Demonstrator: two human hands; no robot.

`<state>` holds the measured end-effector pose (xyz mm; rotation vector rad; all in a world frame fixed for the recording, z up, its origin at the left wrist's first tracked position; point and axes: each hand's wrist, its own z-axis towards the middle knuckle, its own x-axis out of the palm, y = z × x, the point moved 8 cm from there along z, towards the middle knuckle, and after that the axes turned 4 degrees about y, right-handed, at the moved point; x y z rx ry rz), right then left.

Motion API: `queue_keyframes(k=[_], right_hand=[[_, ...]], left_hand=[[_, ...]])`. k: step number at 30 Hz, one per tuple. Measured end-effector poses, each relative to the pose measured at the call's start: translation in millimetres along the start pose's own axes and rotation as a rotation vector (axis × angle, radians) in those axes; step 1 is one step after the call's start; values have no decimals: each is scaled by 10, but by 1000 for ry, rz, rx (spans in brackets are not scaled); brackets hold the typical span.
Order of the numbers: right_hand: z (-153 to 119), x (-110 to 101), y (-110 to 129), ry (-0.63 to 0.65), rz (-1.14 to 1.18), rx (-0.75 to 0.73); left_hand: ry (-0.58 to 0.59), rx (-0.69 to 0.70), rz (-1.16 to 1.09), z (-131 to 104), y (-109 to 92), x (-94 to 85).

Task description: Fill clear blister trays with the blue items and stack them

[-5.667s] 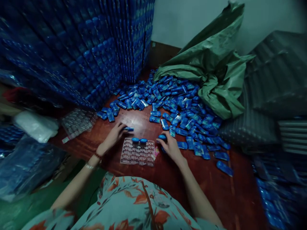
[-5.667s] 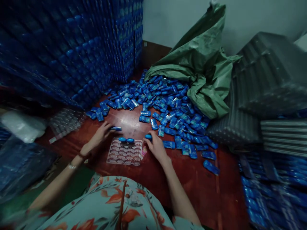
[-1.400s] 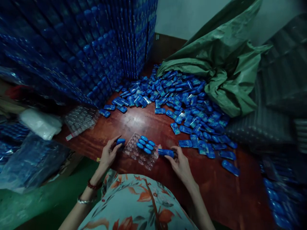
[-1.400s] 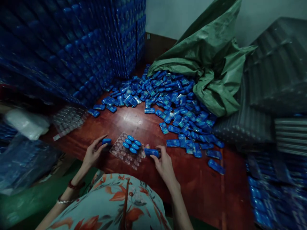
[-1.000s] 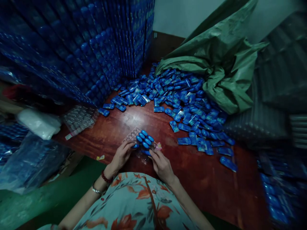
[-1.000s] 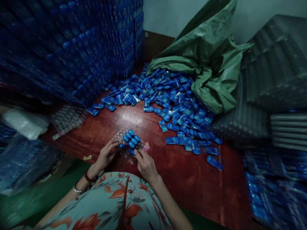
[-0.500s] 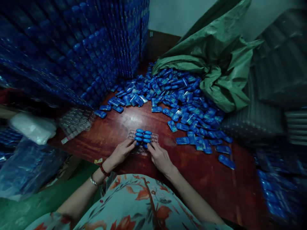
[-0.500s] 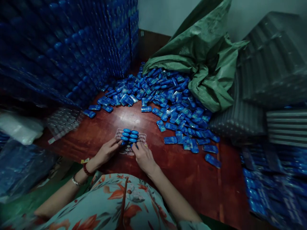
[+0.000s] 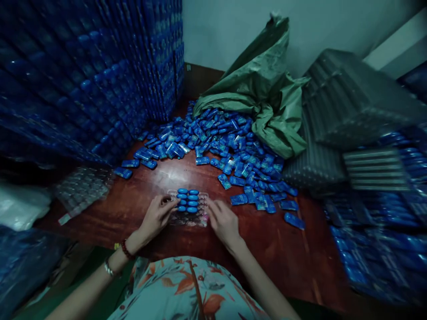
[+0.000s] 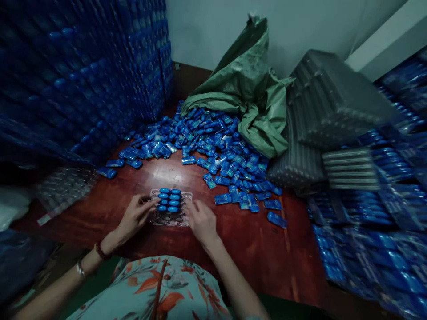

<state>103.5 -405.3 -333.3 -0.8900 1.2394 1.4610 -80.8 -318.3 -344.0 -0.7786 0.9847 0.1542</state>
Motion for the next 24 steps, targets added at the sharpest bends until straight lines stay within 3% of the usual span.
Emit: queue_keyframes(k=[4,6,9,13,15,18,21,24], right_hand=[[-239,-105,-1000,-217,-105,497],[-193,3,-1268,-201,-145,582],[98,229,-1411,-106,-197,607],[609,402,-1346,-29,-190,579],[833,451,-1262,3,-179,518],[1099,553,-1025,69,-145,296],[1238,692,-687,145,-65,45],[1321,767,-372,166,90,-133]], left_hand=[[-102,-138,-203,413,193,3],[-64,-151,-242,732,282,123],[58,-182,-224,1192,456,360],[182,-207,-220,1464,616,596],[201,-191,-242,1408,628,682],[161,-264,-357,1160,714,776],[26,-419,-494,910,912,727],[-57,-367,-396,906,991,496]])
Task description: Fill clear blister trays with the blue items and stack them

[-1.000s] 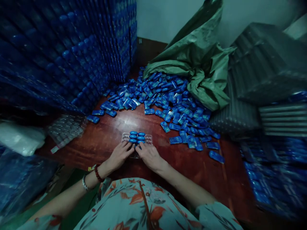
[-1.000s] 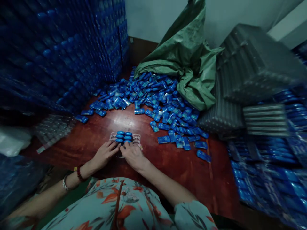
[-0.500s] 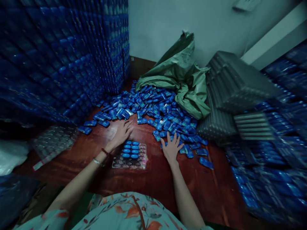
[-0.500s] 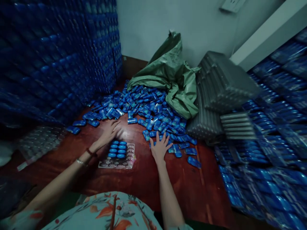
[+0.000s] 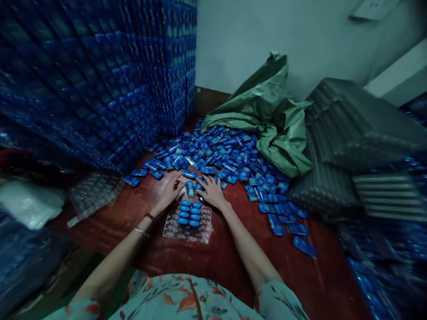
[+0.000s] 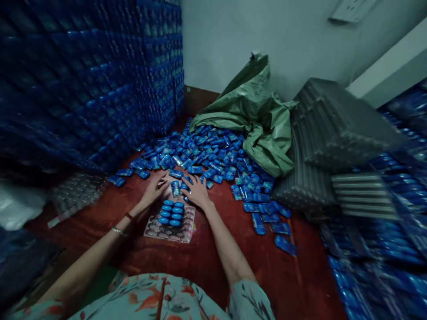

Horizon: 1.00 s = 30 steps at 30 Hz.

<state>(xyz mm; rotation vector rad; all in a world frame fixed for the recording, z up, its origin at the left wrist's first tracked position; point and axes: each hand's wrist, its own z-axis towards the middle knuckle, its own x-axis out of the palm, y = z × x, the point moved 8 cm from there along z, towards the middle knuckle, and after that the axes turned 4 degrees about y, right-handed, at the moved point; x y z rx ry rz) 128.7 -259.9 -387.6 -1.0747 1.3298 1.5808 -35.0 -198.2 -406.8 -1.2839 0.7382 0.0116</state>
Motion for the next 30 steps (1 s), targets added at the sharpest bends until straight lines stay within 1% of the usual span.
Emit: queue_keyframes(k=[1,2,3,4,5,6,7,8,9,10,11,13,15,16,19,22,23,25,28,30], right_hand=[[47,-13,52,-17,52,-34],[98,-58,54,-56,93,-35],[151,-142,-5,-123,118,2],[198,-262,-125,-217,122,80],[227,-408,-297,-328,108,193],[234,-557,-507,-432,87,336],[226,-689,-730,-513,76,487],[221,-792,-939,-555,71,620],[241,-860,-1116,-553,73,712],[288,-900,-1256,-522,79,762],[358,-917,-1352,-478,88,771],[526,-901,-1421,-395,97,719],[682,-819,-1380,-312,106,664],[751,-766,-1330,-272,110,635],[898,-609,-1127,-168,114,541],[931,-481,-905,-82,112,425],[919,-442,-826,-57,107,380],[870,-371,-638,-15,82,270],[752,-272,-294,30,40,76],[643,-198,-96,75,45,-14]], left_hand=[[-10,62,81,49,-66,-74],[-10,125,172,114,-145,-129],[0,182,262,189,-224,-159],[21,230,341,272,-299,-161],[49,269,407,360,-366,-139],[82,300,459,449,-425,-95],[118,322,502,536,-472,-37],[150,331,540,623,-505,25],[170,323,571,711,-523,78],[178,301,595,798,-527,114],[173,266,610,886,-519,130],[137,185,625,1056,-485,103],[115,134,639,1212,-456,49],[132,126,651,1284,-445,37],[241,129,693,1451,-401,53],[298,124,729,1475,-345,57],[305,126,742,1436,-328,52],[319,143,770,1283,-293,36],[328,166,815,918,-219,-30],[322,163,845,646,-149,-107]])
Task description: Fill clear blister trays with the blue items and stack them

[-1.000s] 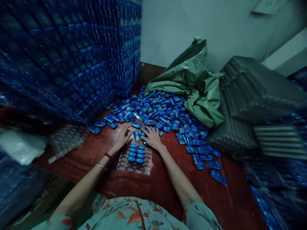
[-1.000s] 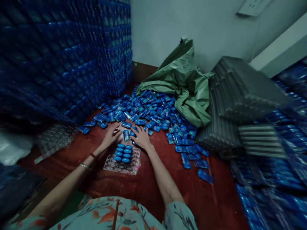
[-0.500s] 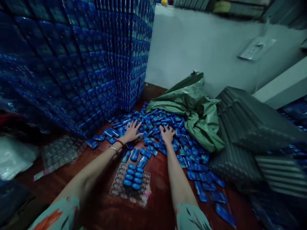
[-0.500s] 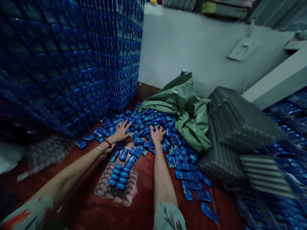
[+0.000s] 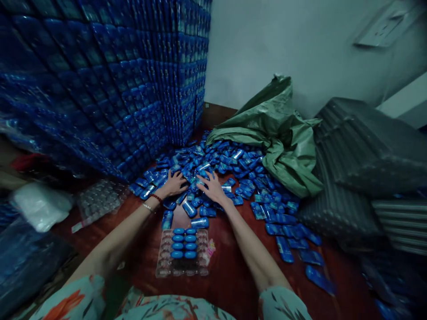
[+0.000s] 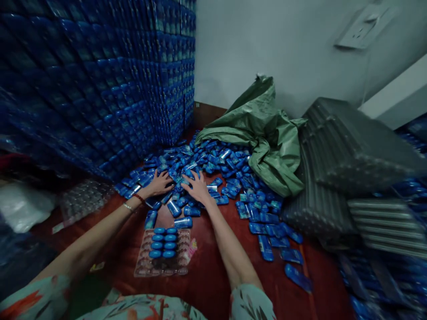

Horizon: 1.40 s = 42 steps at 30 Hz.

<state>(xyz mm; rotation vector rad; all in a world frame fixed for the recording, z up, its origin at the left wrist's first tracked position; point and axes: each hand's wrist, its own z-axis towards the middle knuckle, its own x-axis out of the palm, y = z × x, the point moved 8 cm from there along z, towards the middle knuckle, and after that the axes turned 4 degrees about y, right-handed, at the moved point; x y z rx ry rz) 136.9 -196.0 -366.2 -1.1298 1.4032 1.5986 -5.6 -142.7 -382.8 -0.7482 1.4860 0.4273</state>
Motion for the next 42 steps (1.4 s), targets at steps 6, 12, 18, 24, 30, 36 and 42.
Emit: queue_keyframes(k=[6,12,18,24,30,36,42], right_hand=[[-555,123,69,85,-77,-1],[-1284,1,-91,102,-242,159],[-1196,146,628,53,-106,-89],[-934,348,519,138,-36,-215],[-1337,189,-131,68,-17,-72],[-1431,-35,-193,-73,-6,100],[-1138,52,-12,159,-150,183]], left_hand=[[-166,-75,8,-824,183,-5],[-542,-260,-283,-1975,81,-183],[-345,-290,-301,-2723,-737,347],[-254,15,25,-2402,-883,700],[-84,162,-27,-1987,-785,559],[-218,-73,-281,-1811,-444,193],[-103,-236,-194,-1273,-365,20]])
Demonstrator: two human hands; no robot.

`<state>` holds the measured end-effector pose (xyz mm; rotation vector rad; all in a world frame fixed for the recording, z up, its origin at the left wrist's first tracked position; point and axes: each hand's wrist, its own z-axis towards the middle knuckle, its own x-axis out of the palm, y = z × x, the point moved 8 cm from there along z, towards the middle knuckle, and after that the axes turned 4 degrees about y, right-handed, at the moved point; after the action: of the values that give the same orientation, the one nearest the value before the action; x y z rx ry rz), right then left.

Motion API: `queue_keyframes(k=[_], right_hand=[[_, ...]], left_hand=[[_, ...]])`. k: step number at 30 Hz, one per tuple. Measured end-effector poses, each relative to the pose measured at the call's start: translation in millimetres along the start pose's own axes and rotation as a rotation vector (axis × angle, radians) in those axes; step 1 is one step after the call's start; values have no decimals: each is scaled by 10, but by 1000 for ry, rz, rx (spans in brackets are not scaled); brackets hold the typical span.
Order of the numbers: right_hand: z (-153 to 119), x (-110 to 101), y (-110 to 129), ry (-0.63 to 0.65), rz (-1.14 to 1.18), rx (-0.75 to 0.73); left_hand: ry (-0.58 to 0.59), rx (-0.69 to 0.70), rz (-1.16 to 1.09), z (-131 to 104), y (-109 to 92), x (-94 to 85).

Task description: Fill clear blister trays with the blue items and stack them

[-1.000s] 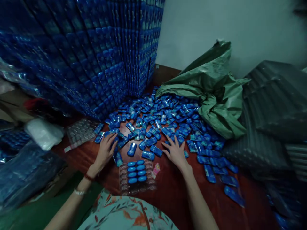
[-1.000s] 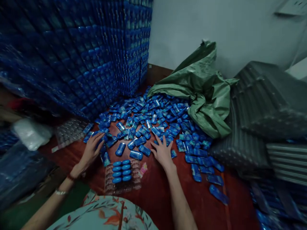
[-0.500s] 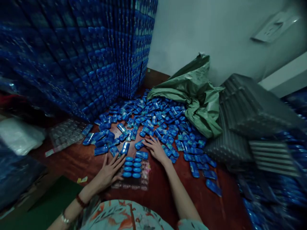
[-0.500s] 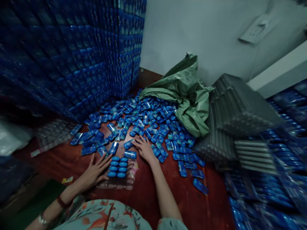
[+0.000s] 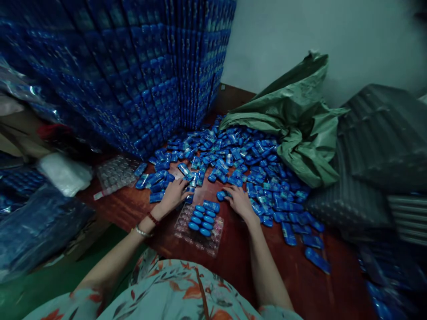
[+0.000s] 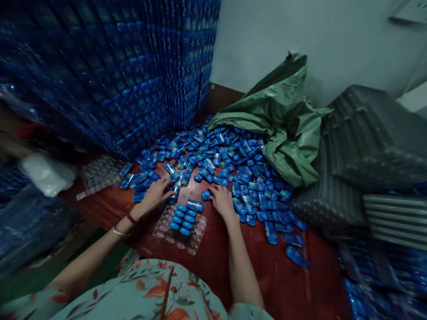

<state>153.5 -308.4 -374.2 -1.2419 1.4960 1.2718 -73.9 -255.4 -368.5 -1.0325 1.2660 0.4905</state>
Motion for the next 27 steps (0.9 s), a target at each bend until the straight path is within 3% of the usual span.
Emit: queue_keyframes(k=[4,9,11,14,17,19,22,24,27], right_hand=[[-59,80,-45,98,0,-23],[-180,-107,-80,-64,13,22],[-131,-171,62,-105,-43,-11],[12,-99,298,5,-72,-115],[54,-34,271,72,6,-97],[-44,-76,136,-12,147,-45],[-395,-136,-120,-243,583,62],[-679,-22,-215,-317,931,158],[-1015,246,-102,-318,1244,253]], left_hand=[[146,6,26,98,-67,166],[-15,-26,-256,-2,83,210],[-101,-2,-367,-55,110,145],[-207,44,-445,-194,115,-56],[-267,59,-459,-456,132,-279],[-261,53,-452,-679,131,-359],[-234,22,-469,-989,87,-354],[-229,9,-487,-1114,28,-301],[-279,-22,-489,-1148,-21,-237]])
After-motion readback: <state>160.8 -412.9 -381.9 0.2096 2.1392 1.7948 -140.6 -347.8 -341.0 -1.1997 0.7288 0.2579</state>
